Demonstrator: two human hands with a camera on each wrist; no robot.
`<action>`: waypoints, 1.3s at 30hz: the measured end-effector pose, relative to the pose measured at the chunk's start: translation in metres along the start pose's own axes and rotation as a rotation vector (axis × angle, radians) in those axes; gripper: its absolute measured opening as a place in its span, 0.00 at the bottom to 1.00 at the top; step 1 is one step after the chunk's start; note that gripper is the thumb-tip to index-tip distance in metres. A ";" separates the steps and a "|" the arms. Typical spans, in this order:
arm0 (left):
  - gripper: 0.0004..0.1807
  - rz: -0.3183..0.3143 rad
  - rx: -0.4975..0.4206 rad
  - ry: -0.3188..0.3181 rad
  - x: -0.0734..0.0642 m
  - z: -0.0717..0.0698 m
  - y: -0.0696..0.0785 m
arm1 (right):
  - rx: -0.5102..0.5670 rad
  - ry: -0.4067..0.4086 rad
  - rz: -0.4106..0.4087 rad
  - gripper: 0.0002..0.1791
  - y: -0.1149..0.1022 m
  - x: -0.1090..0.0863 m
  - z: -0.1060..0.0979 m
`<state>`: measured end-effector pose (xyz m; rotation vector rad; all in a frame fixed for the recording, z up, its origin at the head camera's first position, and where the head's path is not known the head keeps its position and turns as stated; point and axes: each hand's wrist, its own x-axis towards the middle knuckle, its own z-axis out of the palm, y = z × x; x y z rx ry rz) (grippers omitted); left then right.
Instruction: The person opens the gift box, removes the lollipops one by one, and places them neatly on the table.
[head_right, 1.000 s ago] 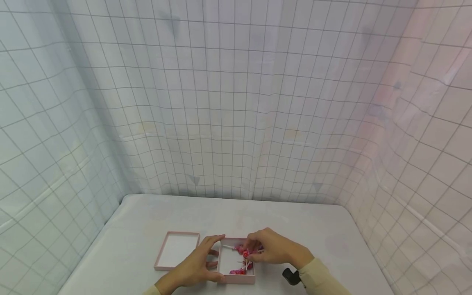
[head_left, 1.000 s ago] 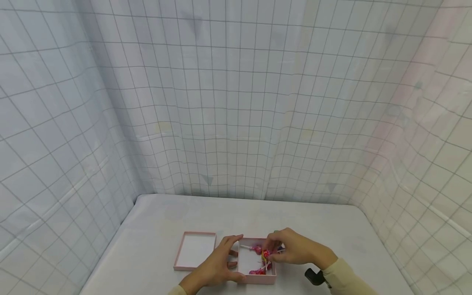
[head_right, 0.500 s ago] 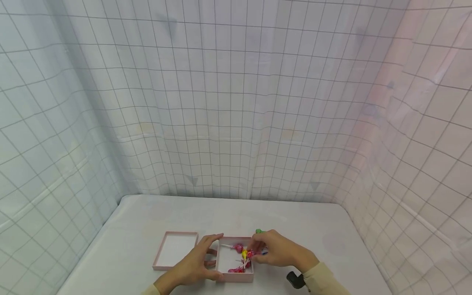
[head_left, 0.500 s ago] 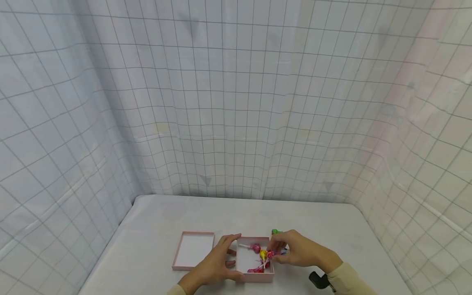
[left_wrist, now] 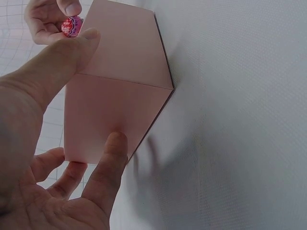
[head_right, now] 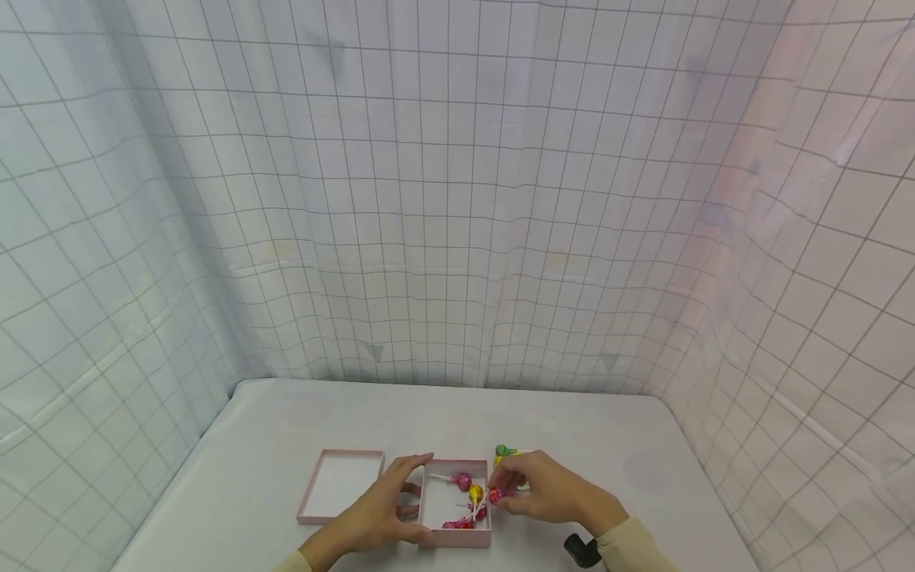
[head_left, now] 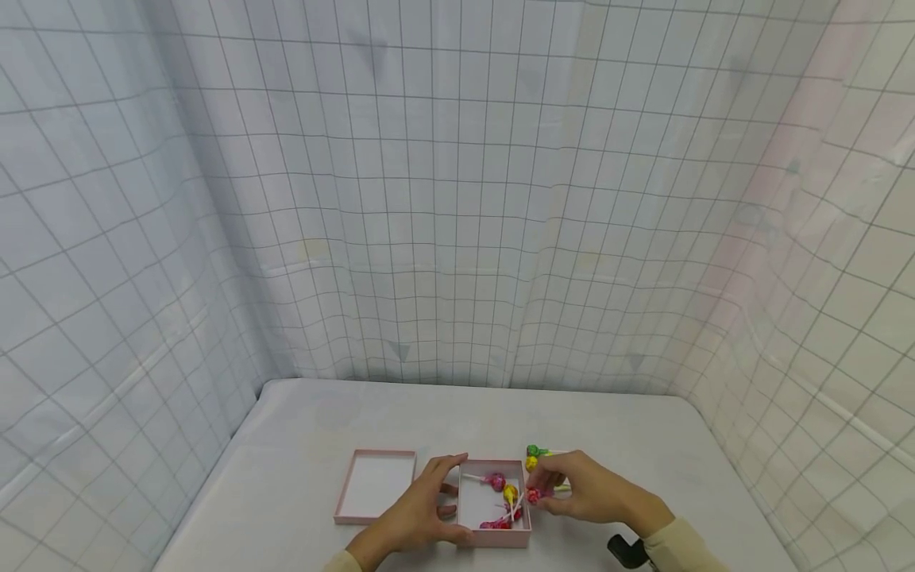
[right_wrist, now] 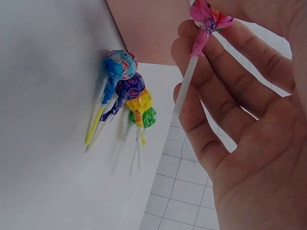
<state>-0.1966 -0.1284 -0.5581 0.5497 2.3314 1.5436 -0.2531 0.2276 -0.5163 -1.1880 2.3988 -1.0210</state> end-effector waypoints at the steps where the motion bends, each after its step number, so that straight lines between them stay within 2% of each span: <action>1: 0.66 0.001 0.000 0.000 0.000 0.000 0.000 | 0.001 0.003 0.004 0.08 0.000 -0.001 0.000; 13: 0.66 -0.016 0.006 -0.001 0.000 0.001 0.003 | -0.053 0.060 0.002 0.10 0.009 -0.010 0.003; 25: 0.67 -0.013 0.018 -0.001 0.001 0.001 0.001 | -0.007 0.052 0.092 0.11 0.018 -0.017 0.008; 39: 0.67 -0.016 0.017 0.006 0.002 0.001 -0.001 | -0.032 0.084 0.052 0.12 0.034 -0.022 0.023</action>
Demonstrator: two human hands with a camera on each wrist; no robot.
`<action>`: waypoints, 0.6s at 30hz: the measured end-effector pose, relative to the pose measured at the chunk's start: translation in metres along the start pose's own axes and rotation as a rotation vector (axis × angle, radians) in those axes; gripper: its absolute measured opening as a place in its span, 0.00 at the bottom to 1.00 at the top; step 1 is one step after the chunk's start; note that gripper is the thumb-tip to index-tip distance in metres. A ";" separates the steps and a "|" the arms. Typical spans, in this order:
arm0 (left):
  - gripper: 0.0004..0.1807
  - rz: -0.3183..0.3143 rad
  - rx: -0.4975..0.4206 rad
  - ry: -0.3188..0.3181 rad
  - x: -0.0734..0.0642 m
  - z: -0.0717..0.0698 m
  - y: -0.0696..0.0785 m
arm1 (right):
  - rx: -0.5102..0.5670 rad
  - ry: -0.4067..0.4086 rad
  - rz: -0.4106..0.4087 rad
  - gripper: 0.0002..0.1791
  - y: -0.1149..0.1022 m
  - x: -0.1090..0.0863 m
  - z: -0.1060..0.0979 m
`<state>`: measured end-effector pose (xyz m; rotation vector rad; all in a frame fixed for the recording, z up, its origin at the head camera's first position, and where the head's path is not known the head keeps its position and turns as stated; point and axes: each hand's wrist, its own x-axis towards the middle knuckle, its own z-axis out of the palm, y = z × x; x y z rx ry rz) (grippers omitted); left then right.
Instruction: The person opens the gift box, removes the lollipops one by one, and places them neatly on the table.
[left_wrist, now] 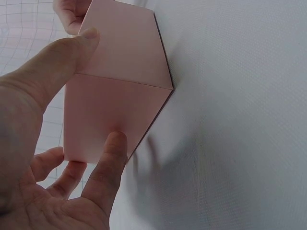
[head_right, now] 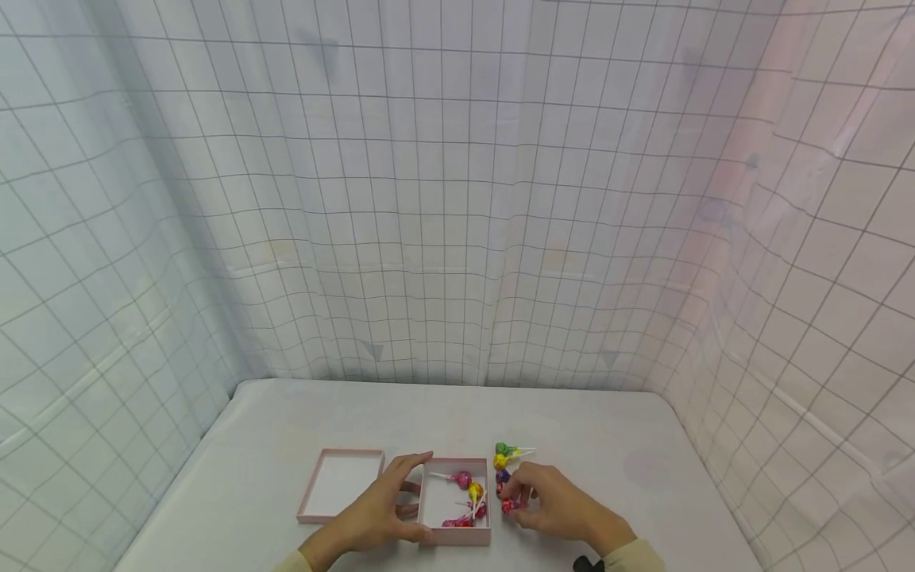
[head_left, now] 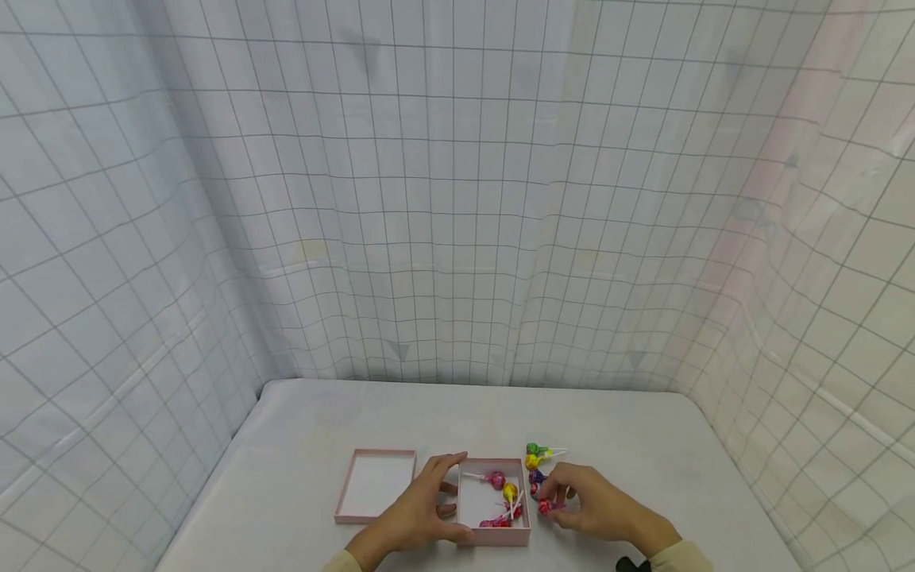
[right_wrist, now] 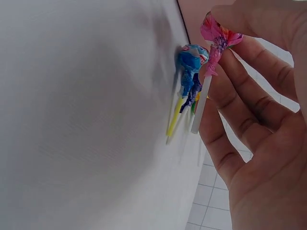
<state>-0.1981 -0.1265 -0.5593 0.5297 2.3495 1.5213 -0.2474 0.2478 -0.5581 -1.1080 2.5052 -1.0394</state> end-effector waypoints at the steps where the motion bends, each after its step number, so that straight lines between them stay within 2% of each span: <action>1: 0.67 -0.001 0.000 0.001 0.000 0.000 0.000 | -0.005 0.001 0.003 0.12 0.000 0.000 0.001; 8: 0.67 0.000 0.000 0.001 0.000 -0.001 0.000 | -0.018 0.006 0.030 0.13 0.002 0.001 0.006; 18: 0.66 0.002 -0.004 -0.005 -0.001 0.000 -0.001 | -0.087 0.040 0.009 0.13 0.007 0.001 0.013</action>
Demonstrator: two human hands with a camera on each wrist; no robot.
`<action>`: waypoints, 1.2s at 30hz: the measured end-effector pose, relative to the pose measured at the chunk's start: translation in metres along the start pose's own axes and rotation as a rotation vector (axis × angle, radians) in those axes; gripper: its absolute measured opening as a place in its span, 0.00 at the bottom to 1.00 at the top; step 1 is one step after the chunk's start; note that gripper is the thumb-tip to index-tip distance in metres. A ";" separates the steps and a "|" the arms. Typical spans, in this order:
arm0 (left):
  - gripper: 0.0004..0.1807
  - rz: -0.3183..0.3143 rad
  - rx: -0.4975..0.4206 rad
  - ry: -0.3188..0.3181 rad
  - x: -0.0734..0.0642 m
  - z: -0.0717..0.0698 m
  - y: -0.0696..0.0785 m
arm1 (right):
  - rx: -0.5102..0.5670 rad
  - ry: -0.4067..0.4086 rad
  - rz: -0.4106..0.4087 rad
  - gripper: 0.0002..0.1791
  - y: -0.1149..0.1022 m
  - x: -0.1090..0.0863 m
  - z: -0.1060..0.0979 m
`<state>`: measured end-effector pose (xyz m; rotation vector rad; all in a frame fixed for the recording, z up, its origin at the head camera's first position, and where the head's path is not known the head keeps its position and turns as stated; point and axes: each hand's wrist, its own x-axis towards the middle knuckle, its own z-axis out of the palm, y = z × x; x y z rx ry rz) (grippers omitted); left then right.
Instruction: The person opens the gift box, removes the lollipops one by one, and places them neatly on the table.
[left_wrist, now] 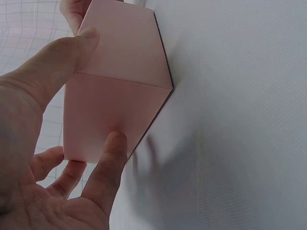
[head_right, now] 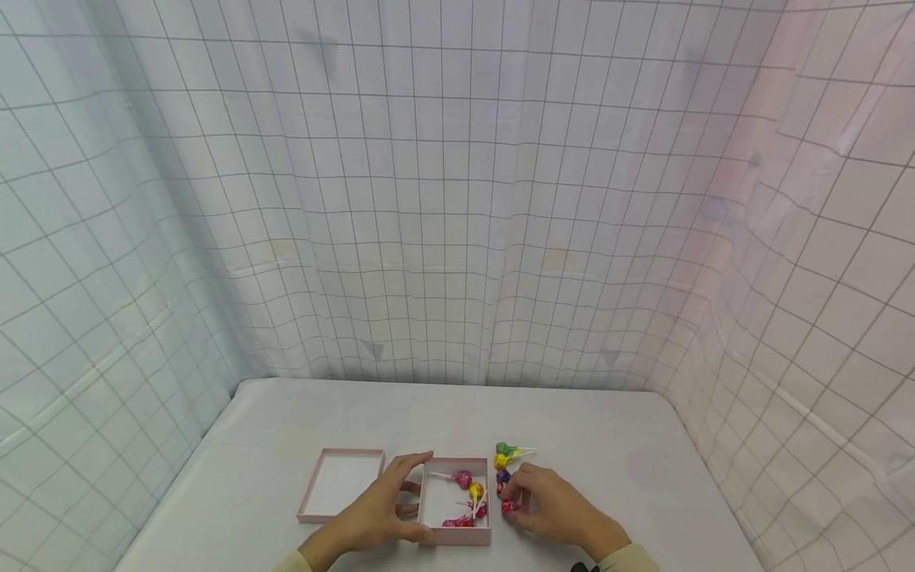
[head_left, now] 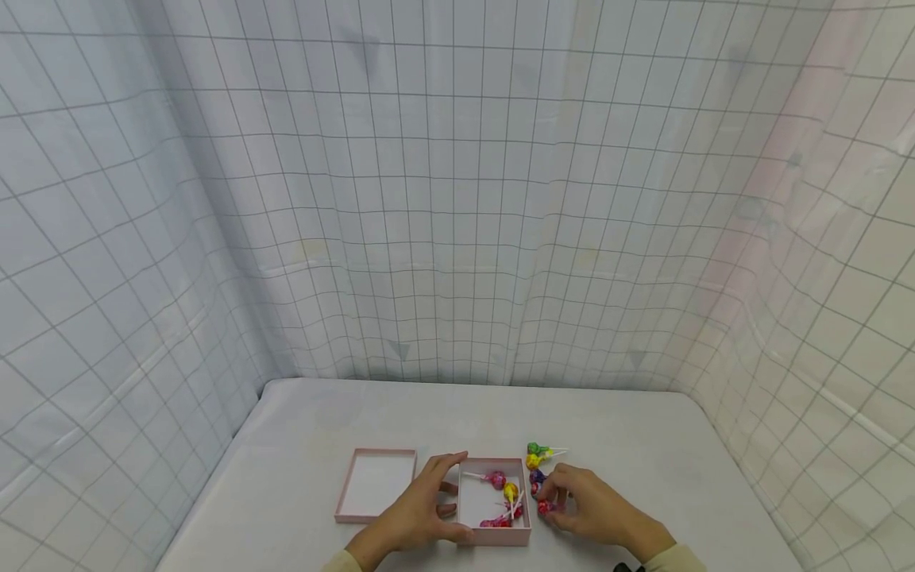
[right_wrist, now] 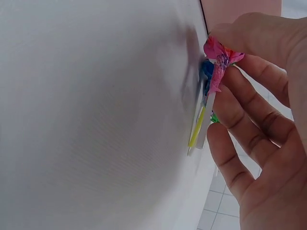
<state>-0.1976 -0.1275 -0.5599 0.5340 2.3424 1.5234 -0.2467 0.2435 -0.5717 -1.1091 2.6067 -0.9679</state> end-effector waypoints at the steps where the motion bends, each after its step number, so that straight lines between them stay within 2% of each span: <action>1: 0.66 0.000 -0.001 0.000 0.000 0.000 0.000 | -0.010 0.004 0.001 0.13 0.000 0.000 0.000; 12: 0.66 0.001 0.001 -0.001 0.000 0.000 0.000 | -0.073 0.024 0.024 0.13 -0.003 0.001 0.003; 20: 0.66 0.002 0.007 0.002 0.000 0.000 0.000 | -0.098 0.056 -0.008 0.13 -0.001 0.000 0.004; 30: 0.66 0.017 0.008 -0.003 0.000 -0.001 -0.001 | -0.087 0.055 0.039 0.13 -0.003 0.001 0.002; 36: 0.66 0.011 0.004 0.001 0.000 0.000 -0.001 | -0.078 0.115 -0.026 0.11 -0.004 0.000 0.002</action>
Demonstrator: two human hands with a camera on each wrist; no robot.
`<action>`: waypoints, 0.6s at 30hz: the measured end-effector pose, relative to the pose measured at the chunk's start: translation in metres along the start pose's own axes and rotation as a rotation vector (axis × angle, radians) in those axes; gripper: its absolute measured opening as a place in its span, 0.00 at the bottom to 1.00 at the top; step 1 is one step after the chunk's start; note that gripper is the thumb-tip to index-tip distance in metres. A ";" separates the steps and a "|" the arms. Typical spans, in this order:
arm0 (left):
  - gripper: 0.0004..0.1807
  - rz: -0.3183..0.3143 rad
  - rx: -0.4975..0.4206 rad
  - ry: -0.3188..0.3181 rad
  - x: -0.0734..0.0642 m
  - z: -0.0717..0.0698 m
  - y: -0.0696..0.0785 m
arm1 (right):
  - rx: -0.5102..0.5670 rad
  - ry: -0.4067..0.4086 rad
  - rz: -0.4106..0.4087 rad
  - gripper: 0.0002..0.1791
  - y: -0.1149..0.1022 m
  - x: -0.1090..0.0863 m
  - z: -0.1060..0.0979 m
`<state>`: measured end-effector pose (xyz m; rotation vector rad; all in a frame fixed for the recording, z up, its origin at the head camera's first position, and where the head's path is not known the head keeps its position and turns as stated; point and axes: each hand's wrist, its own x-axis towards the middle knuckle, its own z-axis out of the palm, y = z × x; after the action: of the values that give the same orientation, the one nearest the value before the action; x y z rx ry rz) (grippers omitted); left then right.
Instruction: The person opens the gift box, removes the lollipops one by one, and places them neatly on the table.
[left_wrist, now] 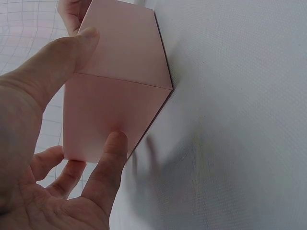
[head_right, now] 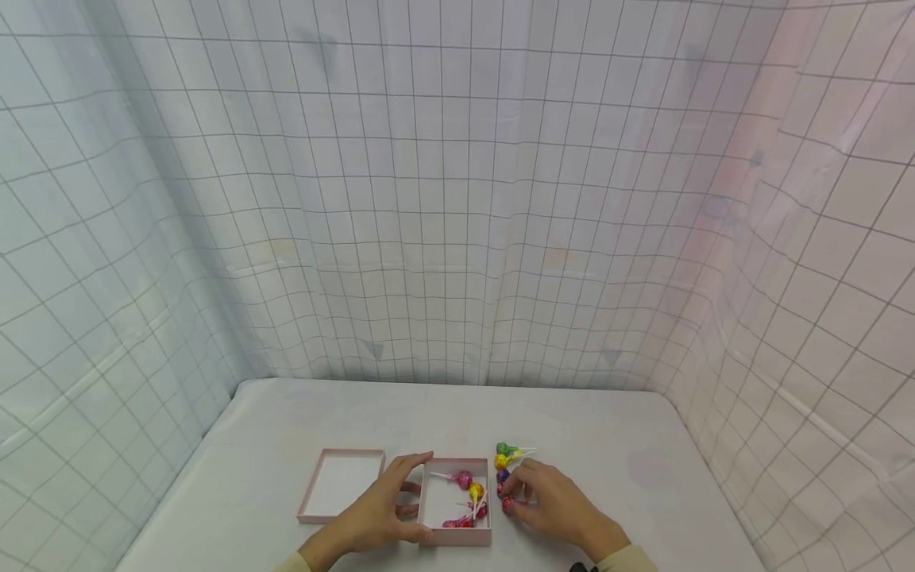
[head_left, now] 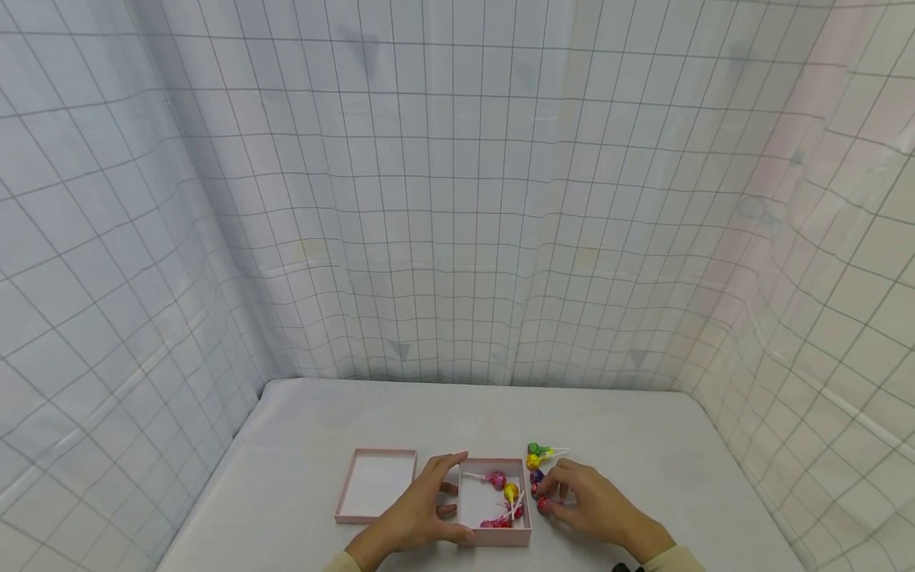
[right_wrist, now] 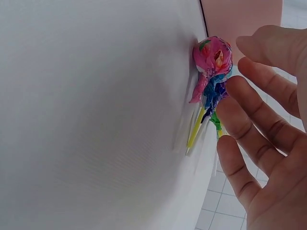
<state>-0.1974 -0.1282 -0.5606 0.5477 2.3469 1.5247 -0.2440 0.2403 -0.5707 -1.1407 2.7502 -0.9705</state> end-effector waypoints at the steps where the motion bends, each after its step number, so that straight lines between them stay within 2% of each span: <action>1: 0.66 0.000 -0.001 0.000 0.000 0.000 0.000 | -0.004 0.008 -0.008 0.10 -0.001 0.000 0.000; 9: 0.66 -0.005 -0.003 -0.003 -0.001 -0.001 -0.001 | -0.028 0.009 0.015 0.07 -0.008 0.008 -0.005; 18: 0.66 0.004 -0.012 -0.002 0.000 -0.001 -0.001 | -0.114 0.090 -0.084 0.08 -0.021 0.022 -0.006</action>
<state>-0.1979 -0.1297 -0.5612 0.5508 2.3347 1.5383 -0.2478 0.2180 -0.5497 -1.2690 2.8838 -0.9050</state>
